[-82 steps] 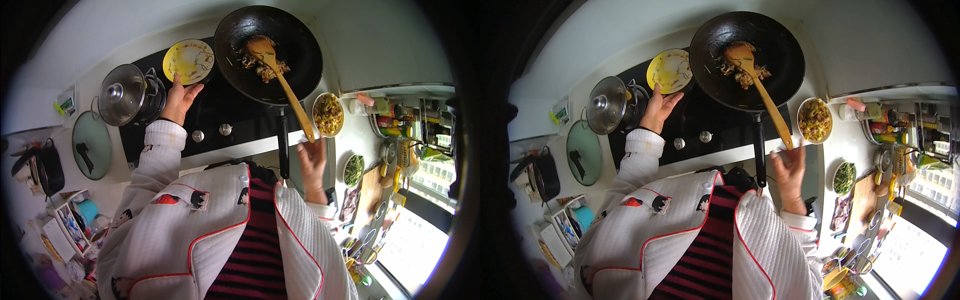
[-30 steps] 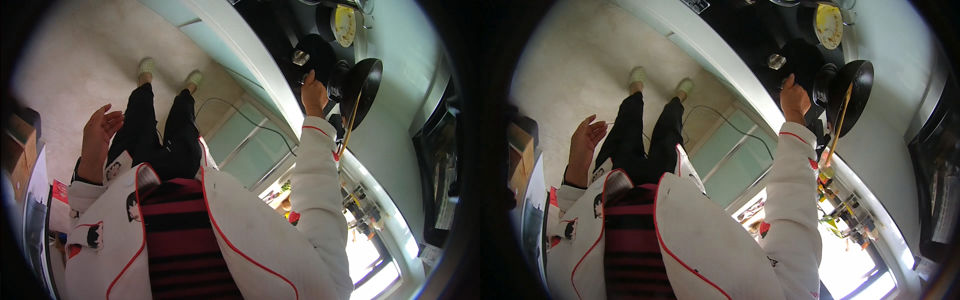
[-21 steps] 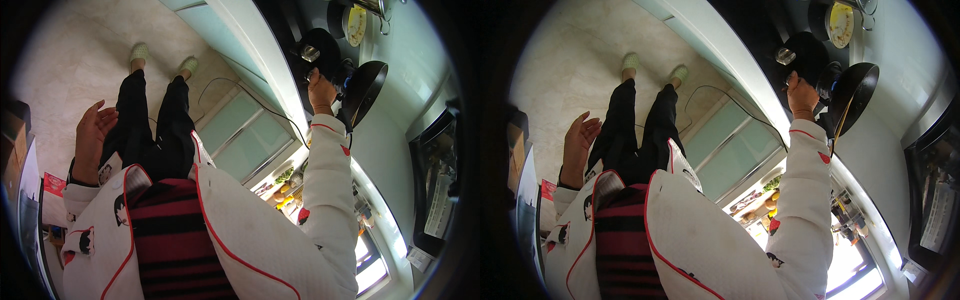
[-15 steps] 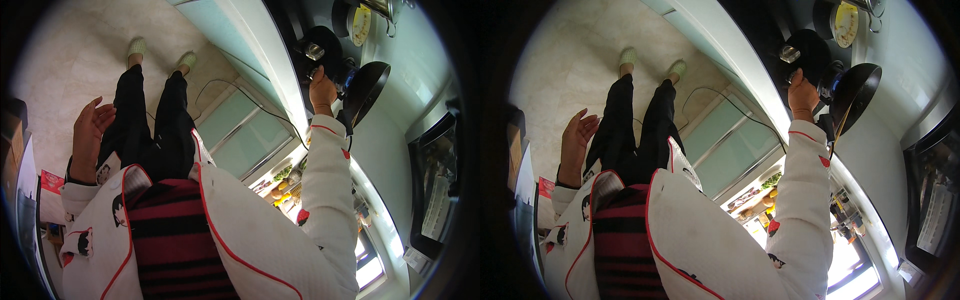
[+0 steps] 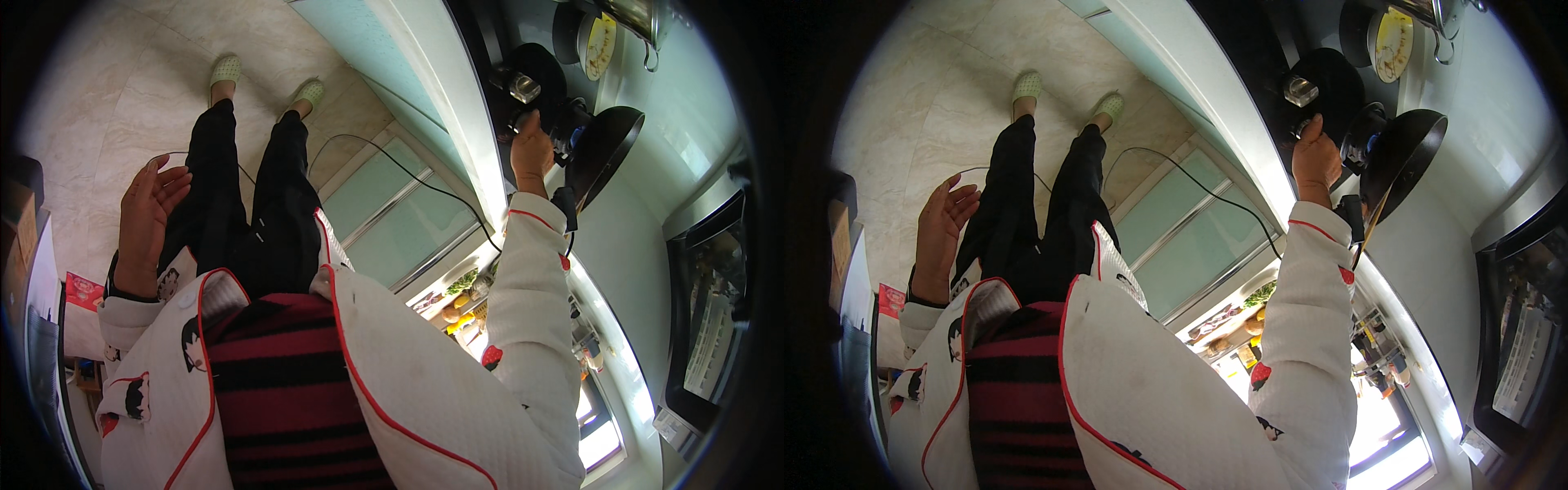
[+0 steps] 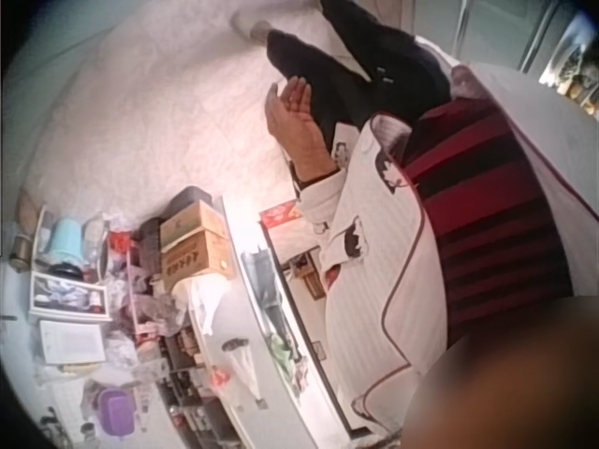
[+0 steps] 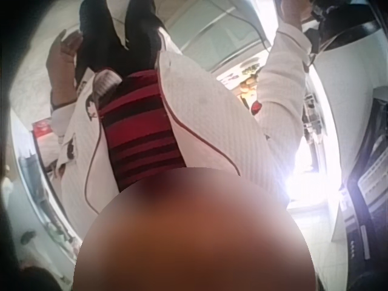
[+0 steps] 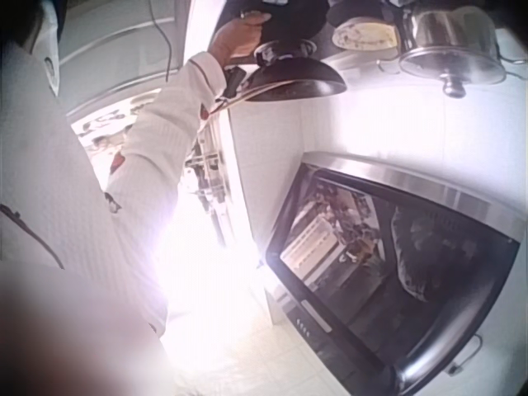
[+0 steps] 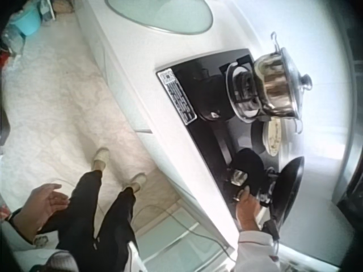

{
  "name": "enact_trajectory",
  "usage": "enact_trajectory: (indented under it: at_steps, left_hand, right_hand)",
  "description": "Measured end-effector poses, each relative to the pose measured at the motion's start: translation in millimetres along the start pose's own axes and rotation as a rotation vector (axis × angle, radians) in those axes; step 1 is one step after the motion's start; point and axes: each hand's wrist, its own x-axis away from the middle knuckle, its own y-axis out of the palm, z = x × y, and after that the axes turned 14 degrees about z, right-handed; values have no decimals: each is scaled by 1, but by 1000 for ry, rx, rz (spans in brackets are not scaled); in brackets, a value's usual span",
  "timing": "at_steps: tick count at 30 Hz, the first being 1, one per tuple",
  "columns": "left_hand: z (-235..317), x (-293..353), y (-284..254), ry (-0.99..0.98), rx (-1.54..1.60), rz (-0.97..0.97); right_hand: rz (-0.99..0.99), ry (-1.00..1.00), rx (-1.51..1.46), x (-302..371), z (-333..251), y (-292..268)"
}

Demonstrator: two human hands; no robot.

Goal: The person stirs a vegetable and meat mixture in a wok, then transfers it to a plate. They add more ingredients to the wok and continue cooking. Later, they use a crepe maker to cook a batter-based item, spreading and flipping it with a spatula.

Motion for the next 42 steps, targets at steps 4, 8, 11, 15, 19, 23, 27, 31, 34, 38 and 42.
enact_trajectory:
  at_steps: [4,8,11,15,19,23,27,31,34,38,42]
  left_hand:
    - [3,-4,-2,13,-53,16]
    - [11,-11,-9,18,-11,22]
    - [20,-26,-19,19,63,-8]
    - [31,-34,-38,121,202,-71]
    - [49,-28,-53,218,299,-11]
    - [78,-10,-61,214,474,59]
    - [108,15,-71,235,514,123]
    - [137,37,-85,333,516,186]
    - [165,41,-96,432,548,241]
    - [221,29,-112,468,565,294]
    - [283,20,-124,509,500,294]
  right_hand:
    - [-7,-5,-49,2,2,-1]
    - [14,31,-169,8,7,-2]
    - [84,119,-250,17,12,-7]
    - [-116,35,115,44,3,-46]
    - [204,51,-833,89,-82,-97]
    - [-69,-180,-1215,110,-197,-133]
    - [-303,-386,-1334,87,-288,-176]
    - [-330,-516,-1461,60,-357,-226]
    - [-458,-600,-1566,42,-402,-252]
    - [-512,-774,-1595,9,-464,-278]
    - [-528,-883,-1555,-34,-526,-309]
